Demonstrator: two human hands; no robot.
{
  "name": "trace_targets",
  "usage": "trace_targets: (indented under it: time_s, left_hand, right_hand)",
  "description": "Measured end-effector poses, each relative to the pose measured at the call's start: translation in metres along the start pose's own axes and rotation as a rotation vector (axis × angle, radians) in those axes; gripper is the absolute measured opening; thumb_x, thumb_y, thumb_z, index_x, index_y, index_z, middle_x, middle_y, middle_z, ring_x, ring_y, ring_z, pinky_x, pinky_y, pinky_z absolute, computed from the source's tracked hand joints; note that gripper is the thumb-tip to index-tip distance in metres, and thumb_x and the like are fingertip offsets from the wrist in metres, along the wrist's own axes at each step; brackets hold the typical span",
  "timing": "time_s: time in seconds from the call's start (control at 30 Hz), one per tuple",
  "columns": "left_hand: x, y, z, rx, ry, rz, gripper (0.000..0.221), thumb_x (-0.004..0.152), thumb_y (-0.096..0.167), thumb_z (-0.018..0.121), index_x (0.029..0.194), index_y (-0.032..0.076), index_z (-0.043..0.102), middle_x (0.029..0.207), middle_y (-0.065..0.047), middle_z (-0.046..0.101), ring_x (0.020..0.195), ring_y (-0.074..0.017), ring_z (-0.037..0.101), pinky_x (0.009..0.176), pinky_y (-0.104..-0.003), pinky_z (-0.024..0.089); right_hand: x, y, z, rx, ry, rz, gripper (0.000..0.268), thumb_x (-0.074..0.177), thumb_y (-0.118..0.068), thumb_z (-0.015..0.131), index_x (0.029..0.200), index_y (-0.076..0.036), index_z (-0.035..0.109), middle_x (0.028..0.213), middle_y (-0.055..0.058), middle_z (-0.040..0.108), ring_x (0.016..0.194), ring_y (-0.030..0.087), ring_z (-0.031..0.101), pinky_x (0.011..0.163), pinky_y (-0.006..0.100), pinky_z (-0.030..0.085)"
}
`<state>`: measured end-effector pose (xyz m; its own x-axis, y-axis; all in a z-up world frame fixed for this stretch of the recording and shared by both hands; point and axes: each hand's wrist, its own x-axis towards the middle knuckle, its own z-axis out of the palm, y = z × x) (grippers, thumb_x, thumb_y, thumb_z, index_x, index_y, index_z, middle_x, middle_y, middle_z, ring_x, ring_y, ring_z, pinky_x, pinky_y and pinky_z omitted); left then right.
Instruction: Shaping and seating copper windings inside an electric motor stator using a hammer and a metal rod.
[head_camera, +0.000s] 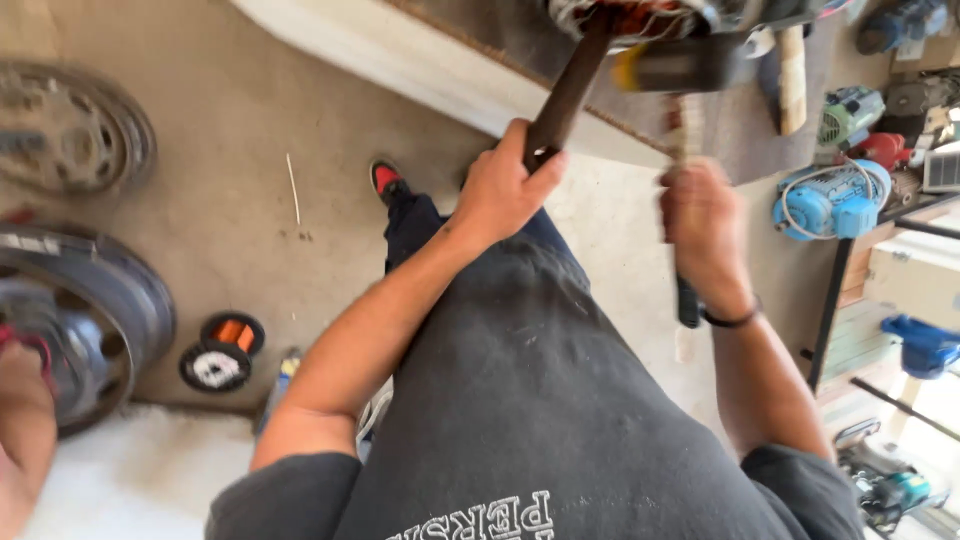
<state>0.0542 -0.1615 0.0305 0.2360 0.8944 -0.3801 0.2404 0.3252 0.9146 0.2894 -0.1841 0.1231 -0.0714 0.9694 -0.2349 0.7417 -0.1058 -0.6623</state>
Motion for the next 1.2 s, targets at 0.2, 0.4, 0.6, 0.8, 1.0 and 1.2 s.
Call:
trace_targets:
  time_s: [0.2,0.4,0.6,0.8,1.0,1.2]
  left_hand:
    - [0.003,0.011,-0.001,-0.119,-0.011,0.054,0.047,0.096,0.051,0.05,0.119,0.009,0.05,0.071,-0.003,0.063,0.052,-0.0194,0.06,0.047,-0.036,0.043]
    - [0.004,0.021,-0.004,-0.081,-0.03,-0.083,0.043,0.091,0.055,0.049,0.107,0.015,0.048,0.073,-0.001,0.065,0.065,-0.0251,0.066,0.06,-0.04,0.046]
    - [-0.017,0.034,0.004,-0.109,-0.065,-0.149,0.064,0.087,0.066,0.054,0.124,0.014,0.053,0.092,-0.024,0.075,0.098,-0.0469,0.073,0.088,-0.054,0.056]
    - [-0.004,0.012,0.005,-0.168,-0.014,-0.178,0.049,0.088,0.057,0.061,0.125,0.026,0.052,0.06,-0.001,0.067,0.075,-0.0292,0.077,0.075,-0.043,0.059]
    - [0.003,0.017,0.004,-0.672,-0.098,-0.147,0.037,0.095,0.044,0.063,0.111,0.011,0.061,0.056,-0.015,0.065,0.043,-0.0222,0.067,0.035,-0.029,0.055]
    - [-0.001,0.036,-0.014,-0.537,-0.071,-0.147,0.031,0.094,0.041,0.065,0.093,0.011,0.059,0.053,-0.013,0.064,0.039,-0.0188,0.064,0.031,-0.024,0.048]
  right_hand:
    - [-0.031,0.023,-0.05,0.026,0.437,-0.278,0.041,0.109,-0.006,0.054,0.069,-0.002,0.062,0.074,0.013,0.056,0.085,0.029,0.062,0.081,0.036,0.05]
    - [-0.004,0.068,-0.007,-0.134,0.172,-0.669,0.021,0.094,0.002,0.041,0.075,-0.005,0.036,0.071,0.011,0.038,0.068,0.028,0.032,0.081,0.055,0.031]
    - [-0.01,0.034,-0.003,0.113,0.113,-0.147,0.039,0.119,-0.027,0.039,0.102,-0.002,0.064,0.055,0.006,0.055,0.05,0.02,0.052,0.056,0.031,0.044]
    - [-0.034,0.062,0.013,0.432,0.171,-0.041,0.046,0.119,-0.028,0.028,0.103,0.003,0.059,0.059,0.01,0.055,0.051,0.02,0.059,0.055,0.03,0.047]
    - [-0.042,0.077,0.023,0.482,0.08,0.13,0.029,0.117,-0.021,0.043,0.11,0.0,0.062,0.064,0.009,0.057,0.053,0.018,0.061,0.055,0.028,0.05]
    - [-0.029,0.065,-0.013,0.129,-0.002,-0.027,0.026,0.112,-0.022,0.052,0.118,-0.003,0.068,0.064,0.005,0.063,0.056,0.021,0.063,0.062,0.033,0.052]
